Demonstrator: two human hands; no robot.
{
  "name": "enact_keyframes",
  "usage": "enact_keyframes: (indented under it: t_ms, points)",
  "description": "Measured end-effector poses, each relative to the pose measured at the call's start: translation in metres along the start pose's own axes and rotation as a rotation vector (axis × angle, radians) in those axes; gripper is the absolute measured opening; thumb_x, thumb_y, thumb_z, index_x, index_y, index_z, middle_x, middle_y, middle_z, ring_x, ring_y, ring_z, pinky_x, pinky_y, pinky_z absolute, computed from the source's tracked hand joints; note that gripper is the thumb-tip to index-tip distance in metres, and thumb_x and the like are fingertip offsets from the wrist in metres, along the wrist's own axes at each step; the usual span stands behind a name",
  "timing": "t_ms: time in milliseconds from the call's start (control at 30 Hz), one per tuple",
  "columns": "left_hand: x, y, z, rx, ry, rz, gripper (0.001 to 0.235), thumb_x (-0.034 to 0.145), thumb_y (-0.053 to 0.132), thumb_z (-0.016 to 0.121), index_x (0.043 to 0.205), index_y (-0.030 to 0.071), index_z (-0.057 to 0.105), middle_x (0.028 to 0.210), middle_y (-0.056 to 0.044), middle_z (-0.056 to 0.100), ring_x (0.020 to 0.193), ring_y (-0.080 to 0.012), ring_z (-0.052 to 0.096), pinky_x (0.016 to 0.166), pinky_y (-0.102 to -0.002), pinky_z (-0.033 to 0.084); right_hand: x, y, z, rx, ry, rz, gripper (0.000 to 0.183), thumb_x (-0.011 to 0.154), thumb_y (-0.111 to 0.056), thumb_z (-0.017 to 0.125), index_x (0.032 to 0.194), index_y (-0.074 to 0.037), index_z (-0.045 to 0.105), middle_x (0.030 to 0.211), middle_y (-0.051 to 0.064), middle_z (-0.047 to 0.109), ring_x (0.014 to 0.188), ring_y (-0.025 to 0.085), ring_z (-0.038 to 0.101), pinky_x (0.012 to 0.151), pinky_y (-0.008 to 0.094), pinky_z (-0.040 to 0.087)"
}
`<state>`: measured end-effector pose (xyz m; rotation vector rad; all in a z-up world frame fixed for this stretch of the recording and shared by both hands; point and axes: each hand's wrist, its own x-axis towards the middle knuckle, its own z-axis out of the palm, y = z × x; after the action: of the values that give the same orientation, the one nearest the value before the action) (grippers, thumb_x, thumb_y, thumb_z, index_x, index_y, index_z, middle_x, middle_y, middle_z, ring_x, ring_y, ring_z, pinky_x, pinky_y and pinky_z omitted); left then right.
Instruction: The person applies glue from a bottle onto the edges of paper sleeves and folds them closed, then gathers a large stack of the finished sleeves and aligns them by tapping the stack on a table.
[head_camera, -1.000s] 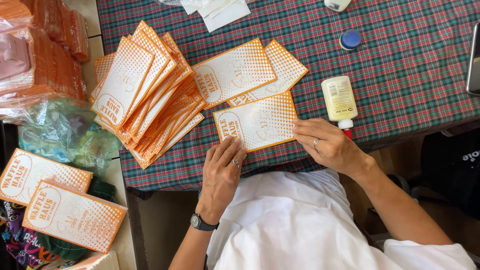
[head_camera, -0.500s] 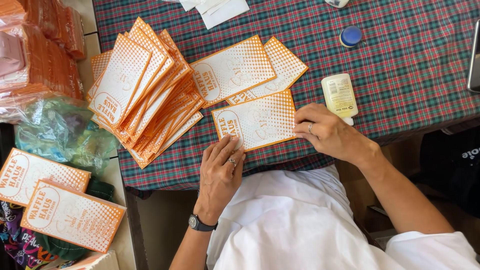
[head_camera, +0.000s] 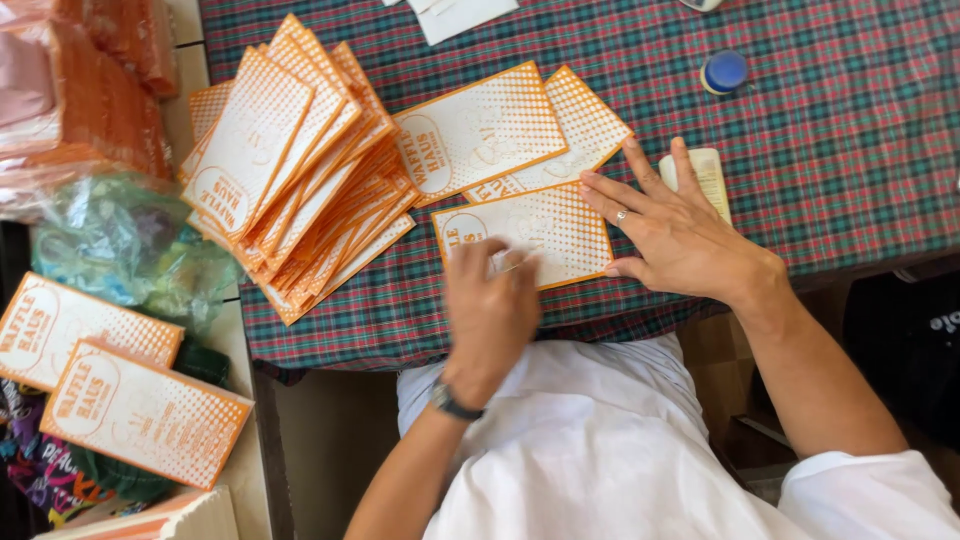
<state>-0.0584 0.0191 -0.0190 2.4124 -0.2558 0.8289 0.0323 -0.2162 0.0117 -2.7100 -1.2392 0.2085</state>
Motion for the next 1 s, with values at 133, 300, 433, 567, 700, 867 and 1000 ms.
enact_keyframes:
  t_ms: [133,300,433,567,700,867,1000]
  points:
    - [0.034,0.037,0.045,0.005,-0.049,-0.012,0.025,0.087,0.004,0.066,0.109,-0.005,0.07,0.097,-0.013,0.055,0.087,-0.0324,0.061,0.071,-0.041,0.049,0.003,-0.004,0.001,-0.027,0.008,0.015,0.101,0.07,-0.045,0.082,0.157,-0.009,0.046,0.159,0.011,0.048,0.158,0.049,0.014,0.119,0.078,0.0]
    - [0.01,0.019,0.072,0.249,-0.311,-0.112,0.05,0.087,-0.005,0.049,0.136,-0.014,0.048,0.097,-0.015,0.051,0.082,-0.0301,0.047,0.068,-0.042,0.042,0.001,0.0,0.002,-0.158,0.019,-0.043,0.102,0.072,-0.041,0.077,0.16,-0.011,0.034,0.168,0.0,0.034,0.154,0.05,0.02,0.114,0.08,0.008]
    - [-0.011,-0.038,0.031,0.174,-0.101,-0.103,0.047,0.089,-0.017,0.051,0.136,-0.016,0.047,0.107,-0.022,0.051,0.089,-0.0374,0.049,0.079,-0.048,0.043,0.001,0.001,-0.004,-0.062,0.026,-0.038,0.101,0.074,-0.039,0.077,0.161,-0.011,0.033,0.168,0.002,0.033,0.154,0.053,0.016,0.114,0.081,0.003]
    - [-0.014,-0.057,-0.015,0.442,-0.244,-0.131,0.04,0.105,0.009,0.052,0.139,-0.01,0.052,0.097,-0.012,0.048,0.086,-0.0289,0.044,0.071,-0.042,0.044,0.003,0.003,-0.006,-0.034,0.024,-0.053,0.099,0.075,-0.046,0.077,0.158,-0.009,0.037,0.164,0.003,0.039,0.155,0.045,0.018,0.119,0.076,-0.001]
    - [-0.001,-0.037,-0.032,0.32,-0.284,-0.372,0.059,0.109,0.036,0.043,0.144,-0.01,0.048,0.113,-0.017,0.051,0.104,-0.0362,0.052,0.084,-0.049,0.048,0.014,0.005,-0.014,0.08,0.061,-0.069,0.097,0.065,-0.044,0.088,0.145,-0.004,0.052,0.142,0.007,0.057,0.143,0.035,0.035,0.125,0.071,0.003]
    - [0.002,-0.004,-0.026,0.191,-0.241,-0.056,0.103,0.076,0.07,0.065,0.151,0.003,0.043,0.144,-0.025,0.041,0.132,-0.0423,0.038,0.106,-0.056,0.031,0.059,0.02,0.007,0.144,0.32,-0.037,0.044,0.074,-0.05,0.088,0.103,-0.018,0.08,0.107,0.001,0.064,0.112,0.025,0.052,0.112,0.047,0.037]
    - [-0.022,-0.002,-0.021,0.193,-0.634,0.1,0.146,0.043,0.058,0.096,0.164,0.016,0.026,0.163,-0.029,0.032,0.154,-0.0498,0.023,0.123,-0.069,0.014,0.106,0.021,0.011,0.015,0.284,-0.087,0.052,0.085,-0.035,0.08,0.13,-0.011,0.071,0.139,0.012,0.06,0.135,0.038,0.053,0.108,0.051,0.046]
